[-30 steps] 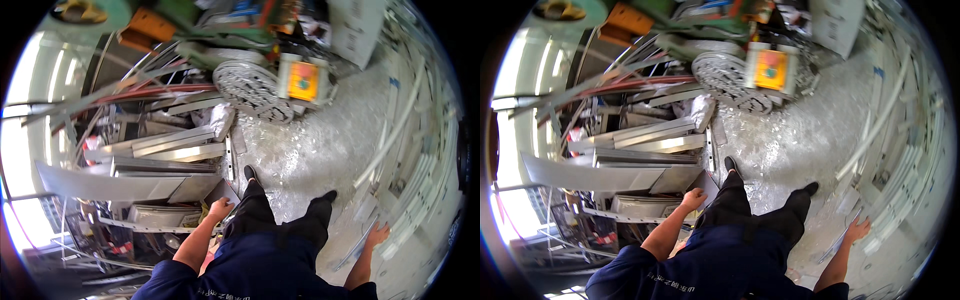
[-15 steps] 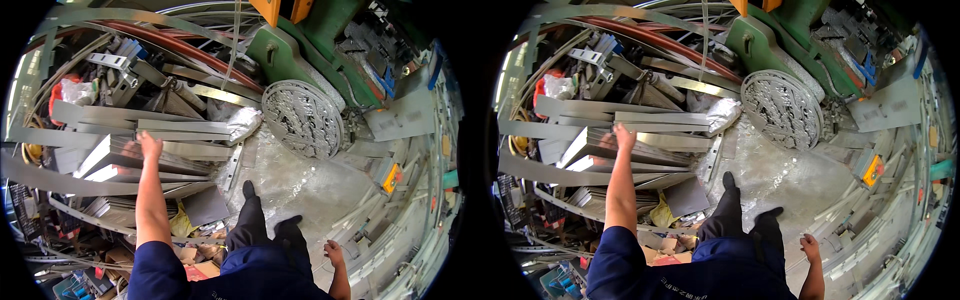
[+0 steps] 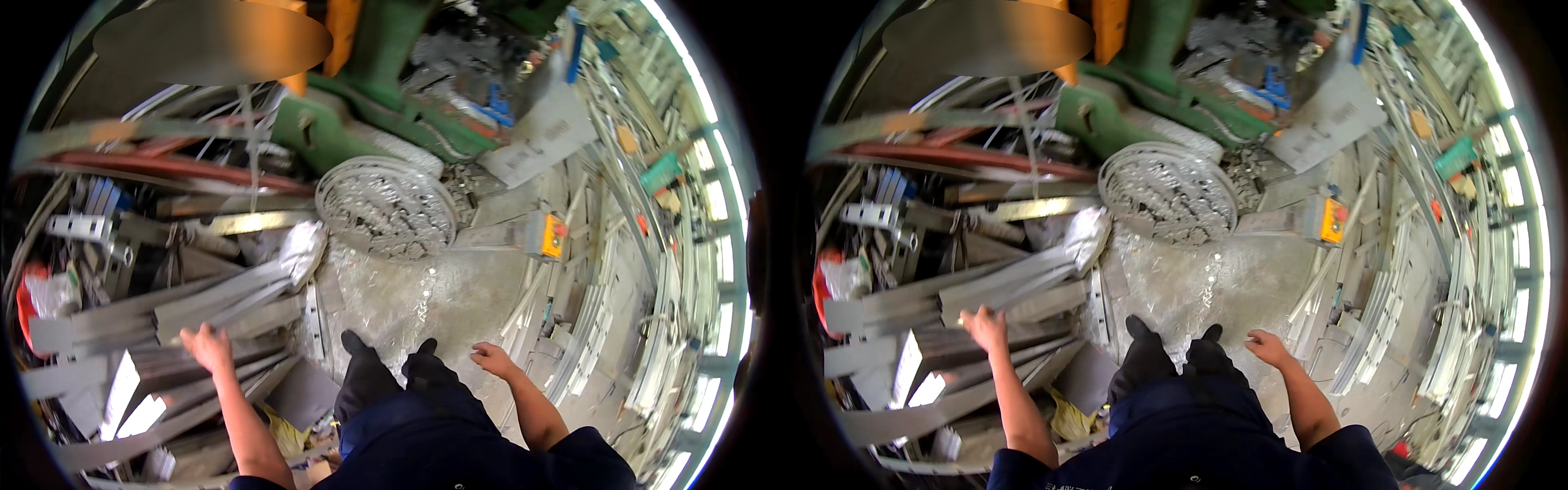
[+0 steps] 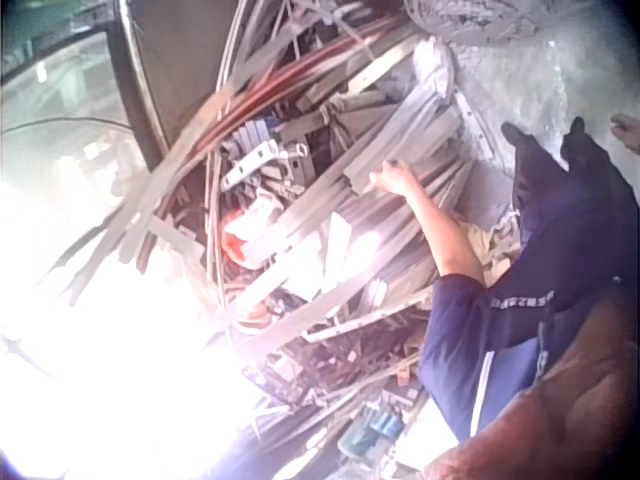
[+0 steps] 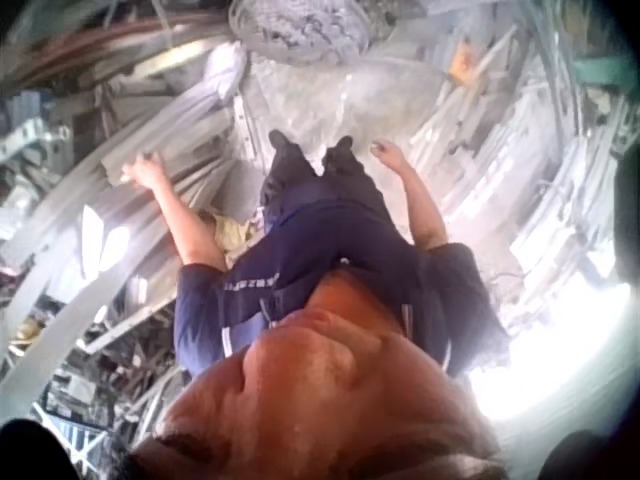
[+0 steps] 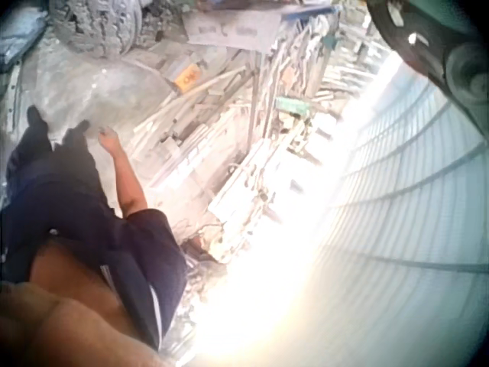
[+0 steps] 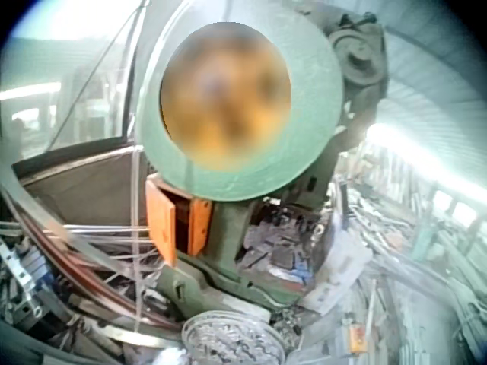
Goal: The person repeatedly picks up long metal strips, places them into a press machine, and presses a button to operate it. After each cycle, the person removes the processed strip and sets it aside on the floor. The person also briefly uses a tape measure to check the length of a stack of processed strips.
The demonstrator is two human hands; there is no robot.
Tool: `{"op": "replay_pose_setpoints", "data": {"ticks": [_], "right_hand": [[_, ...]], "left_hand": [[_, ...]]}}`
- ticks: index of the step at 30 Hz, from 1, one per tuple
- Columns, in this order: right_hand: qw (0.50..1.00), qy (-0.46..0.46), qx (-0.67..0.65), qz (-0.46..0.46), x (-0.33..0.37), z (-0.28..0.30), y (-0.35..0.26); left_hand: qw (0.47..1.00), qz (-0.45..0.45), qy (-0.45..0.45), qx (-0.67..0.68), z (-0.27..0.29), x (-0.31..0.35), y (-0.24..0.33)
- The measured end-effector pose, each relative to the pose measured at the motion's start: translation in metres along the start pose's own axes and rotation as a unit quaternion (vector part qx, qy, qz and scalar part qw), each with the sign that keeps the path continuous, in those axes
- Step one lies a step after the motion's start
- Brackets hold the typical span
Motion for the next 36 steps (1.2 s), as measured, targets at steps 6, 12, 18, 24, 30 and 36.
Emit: {"op": "replay_pose_setpoints", "data": {"ticks": [6, 12, 18, 24, 30, 36], "right_hand": [[0.996, -0.013, 0.025, 0.083, -0.019, -0.055, -0.077], [0.977, -0.148, -0.145, 0.044, -0.043, -0.142, -0.169], [0.71, -0.397, -0.567, -0.127, -0.04, -0.253, -0.26], [0.482, -0.349, -0.798, 0.098, 0.013, -0.179, -0.411], [0.618, -0.124, -0.77, 0.099, -0.045, -0.111, -0.404], [0.748, -0.036, -0.648, 0.142, -0.091, -0.029, -0.406]], "left_hand": [[0.973, -0.042, -0.02, 0.224, 0.01, -0.015, 0.031], [0.906, -0.32, 0.049, 0.272, 0.142, 0.009, 0.202], [0.863, -0.274, 0.019, 0.423, 0.31, -0.008, 0.212], [0.771, 0.071, -0.043, 0.631, 0.268, 0.006, 0.023], [0.819, 0.122, -0.207, 0.521, 0.131, 0.12, 0.041], [0.822, -0.096, -0.205, 0.522, 0.115, 0.158, 0.182]]}}
Point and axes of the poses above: each hand's wrist, its own x-axis away from the middle knuckle, its own z-axis out of the back of the hand, y = z × x, the point moved 9 cm from there along -x, towards the middle knuckle, and after that the axes turned 5 degrees about -x, right-handed, at the moved point
